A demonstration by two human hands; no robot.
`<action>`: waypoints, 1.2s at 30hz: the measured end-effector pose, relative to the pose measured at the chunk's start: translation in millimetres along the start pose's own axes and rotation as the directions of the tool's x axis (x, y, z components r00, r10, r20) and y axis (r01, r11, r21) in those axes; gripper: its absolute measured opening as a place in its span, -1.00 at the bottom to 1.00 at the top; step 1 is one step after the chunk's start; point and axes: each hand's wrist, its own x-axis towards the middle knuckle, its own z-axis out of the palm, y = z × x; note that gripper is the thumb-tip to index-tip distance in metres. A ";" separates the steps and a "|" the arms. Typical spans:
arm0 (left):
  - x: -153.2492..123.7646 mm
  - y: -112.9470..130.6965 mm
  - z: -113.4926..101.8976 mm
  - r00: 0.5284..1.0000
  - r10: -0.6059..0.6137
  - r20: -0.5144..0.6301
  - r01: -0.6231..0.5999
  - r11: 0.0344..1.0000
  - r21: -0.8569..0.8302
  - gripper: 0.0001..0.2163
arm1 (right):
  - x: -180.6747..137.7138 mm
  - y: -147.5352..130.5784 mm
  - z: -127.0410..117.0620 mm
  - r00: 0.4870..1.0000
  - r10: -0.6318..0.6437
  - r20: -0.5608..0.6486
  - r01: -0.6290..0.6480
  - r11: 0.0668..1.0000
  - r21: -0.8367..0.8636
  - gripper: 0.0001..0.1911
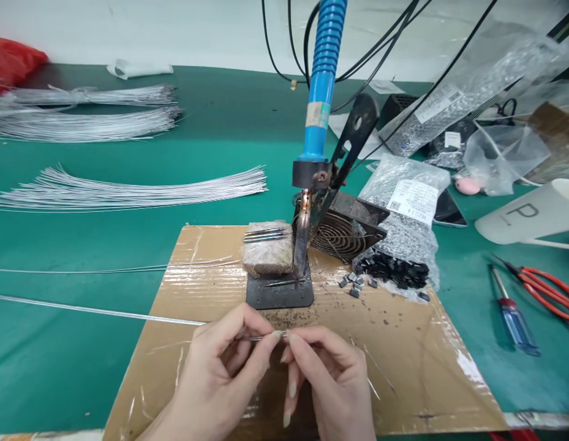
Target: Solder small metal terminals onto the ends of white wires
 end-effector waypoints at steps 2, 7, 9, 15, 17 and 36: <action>-0.2 -0.1 0.1 1.000 0.002 -0.002 -0.002 1.000 -0.003 -0.78 | -0.1 -0.5 -0.1 1.000 -0.002 0.003 0.002 1.000 0.001 -0.68; 2.1 -6.1 -3.5 0.999 0.033 0.026 -0.033 0.999 0.009 -0.77 | -0.4 -2.2 -2.0 0.999 -0.008 0.037 0.007 1.000 0.011 -0.68; 4.2 -10.4 -6.9 0.993 0.077 0.087 -0.080 0.996 0.027 -0.77 | -0.7 -2.5 -2.9 0.999 -0.013 0.052 0.012 1.000 0.010 -0.68; 7.8 -16.4 -12.4 0.981 0.141 0.133 -0.149 0.988 0.050 -0.78 | -1.1 -0.1 -3.1 0.999 -0.014 0.050 0.014 1.000 0.001 -0.73; 7.0 -14.9 -10.9 0.978 0.153 0.142 -0.160 0.986 0.037 -0.79 | -0.8 0.7 -2.9 0.999 -0.011 0.041 0.011 1.000 0.003 -0.73; 4.8 -15.2 -7.6 0.988 0.108 0.112 -0.113 0.993 0.044 -0.78 | 2.4 -7.3 -6.5 0.989 0.054 0.134 -0.057 0.998 0.025 -0.72</action>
